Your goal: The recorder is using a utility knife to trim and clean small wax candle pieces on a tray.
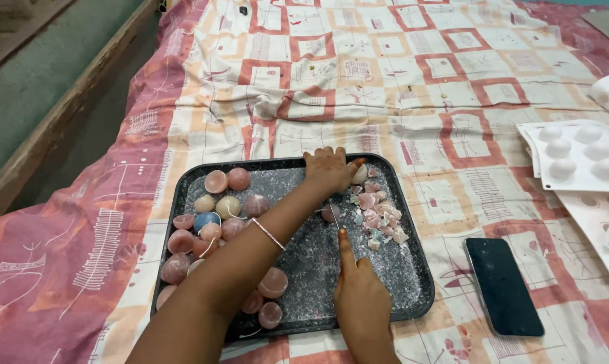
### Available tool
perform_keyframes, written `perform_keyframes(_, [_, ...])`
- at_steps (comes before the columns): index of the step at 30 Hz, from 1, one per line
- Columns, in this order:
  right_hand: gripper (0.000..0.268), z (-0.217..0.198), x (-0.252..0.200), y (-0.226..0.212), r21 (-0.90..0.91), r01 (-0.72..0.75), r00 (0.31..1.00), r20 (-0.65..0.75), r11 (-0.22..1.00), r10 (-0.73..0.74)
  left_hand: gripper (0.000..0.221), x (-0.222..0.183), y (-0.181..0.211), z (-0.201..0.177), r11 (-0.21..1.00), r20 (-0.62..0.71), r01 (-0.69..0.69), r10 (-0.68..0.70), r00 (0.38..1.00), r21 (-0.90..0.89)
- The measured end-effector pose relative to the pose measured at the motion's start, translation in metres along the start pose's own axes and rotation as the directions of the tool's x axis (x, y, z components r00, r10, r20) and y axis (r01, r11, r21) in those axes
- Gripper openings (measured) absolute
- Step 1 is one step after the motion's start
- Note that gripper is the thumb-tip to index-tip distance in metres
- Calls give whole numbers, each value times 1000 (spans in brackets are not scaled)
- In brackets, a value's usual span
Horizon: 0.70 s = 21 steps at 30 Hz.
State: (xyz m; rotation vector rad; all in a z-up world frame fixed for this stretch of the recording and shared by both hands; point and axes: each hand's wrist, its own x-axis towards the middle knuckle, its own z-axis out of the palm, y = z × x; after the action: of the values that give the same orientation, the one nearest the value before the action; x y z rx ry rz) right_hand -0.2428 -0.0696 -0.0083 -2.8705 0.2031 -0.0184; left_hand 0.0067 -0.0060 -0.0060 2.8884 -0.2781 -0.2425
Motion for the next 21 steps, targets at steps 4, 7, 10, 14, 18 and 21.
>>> perform_keyframes(4, [72, -1, -2, 1, 1, -10, 1000, 29, 1000, 10, 82, -4, 7, -4, 999, 52, 25, -27, 998, 44])
perform_keyframes(7, [69, -1, -2, 0, 2, 3, 1000, -11, 1000, -3, 84, 3, 4, 3, 999, -11, 34, -33, 999, 38])
perform_keyframes(10, [70, -5, 2, -3, 7, -3, 1000, -2, 1000, 3, 84, 6, 0, 6, 998, -62, 29, -25, 998, 58])
perform_keyframes(14, [55, 10, 1, 7, 38, 55, 992, -116, 998, -50, 82, -9, -3, 3, 1000, -103, 4, -3, 995, 14])
perform_keyframes(18, [35, 12, 7, 10, 87, 0, 996, -89, 996, 8, 78, -5, -2, 3, 1000, -107, 8, -11, 994, -28])
perform_keyframes(21, [32, 11, 11, 14, 121, 17, 995, -96, 993, -5, 76, -2, 0, 6, 1000, -88, 9, -11, 996, -19])
